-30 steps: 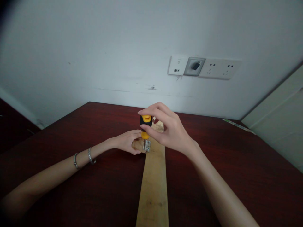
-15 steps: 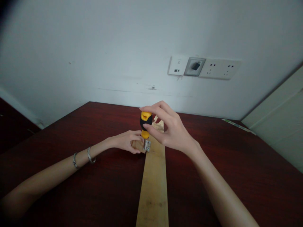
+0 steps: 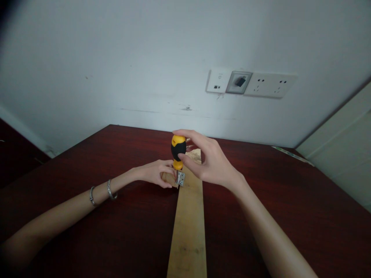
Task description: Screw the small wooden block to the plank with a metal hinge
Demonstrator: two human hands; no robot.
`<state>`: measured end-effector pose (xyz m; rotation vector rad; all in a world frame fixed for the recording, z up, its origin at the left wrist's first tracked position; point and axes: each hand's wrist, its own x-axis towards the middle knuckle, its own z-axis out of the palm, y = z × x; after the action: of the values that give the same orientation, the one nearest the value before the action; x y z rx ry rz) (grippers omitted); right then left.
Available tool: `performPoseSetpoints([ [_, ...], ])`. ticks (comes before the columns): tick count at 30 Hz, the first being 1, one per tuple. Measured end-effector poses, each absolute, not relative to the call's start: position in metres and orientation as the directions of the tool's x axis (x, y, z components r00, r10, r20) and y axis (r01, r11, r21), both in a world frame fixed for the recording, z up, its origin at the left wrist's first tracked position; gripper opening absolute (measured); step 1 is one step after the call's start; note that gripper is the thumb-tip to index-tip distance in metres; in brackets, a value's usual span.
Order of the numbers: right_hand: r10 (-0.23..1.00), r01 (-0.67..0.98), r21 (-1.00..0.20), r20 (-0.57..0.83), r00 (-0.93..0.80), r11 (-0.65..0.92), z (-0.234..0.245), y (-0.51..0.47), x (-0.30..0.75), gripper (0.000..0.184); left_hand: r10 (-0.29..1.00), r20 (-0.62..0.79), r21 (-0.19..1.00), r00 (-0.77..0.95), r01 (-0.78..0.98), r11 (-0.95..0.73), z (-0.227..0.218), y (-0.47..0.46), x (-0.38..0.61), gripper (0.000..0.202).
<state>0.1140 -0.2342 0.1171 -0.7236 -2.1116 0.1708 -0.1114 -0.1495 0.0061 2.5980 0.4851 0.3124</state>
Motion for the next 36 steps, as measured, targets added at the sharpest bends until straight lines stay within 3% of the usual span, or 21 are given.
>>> performPoseSetpoints([
  [26,0.523,0.455,-0.342,0.769,-0.367,0.822,0.111,-0.228,0.1142,0.038,0.38,0.151,0.52,0.912,0.254,-0.815,0.0047,-0.1477,-0.112,0.029],
  [36,0.48,0.42,-0.313,0.788,-0.386,0.852,0.109,-0.2276,0.1123,0.044,0.381,0.156,0.509,0.911,0.256,-0.822,0.006,-0.1484,-0.1117,0.028],
])
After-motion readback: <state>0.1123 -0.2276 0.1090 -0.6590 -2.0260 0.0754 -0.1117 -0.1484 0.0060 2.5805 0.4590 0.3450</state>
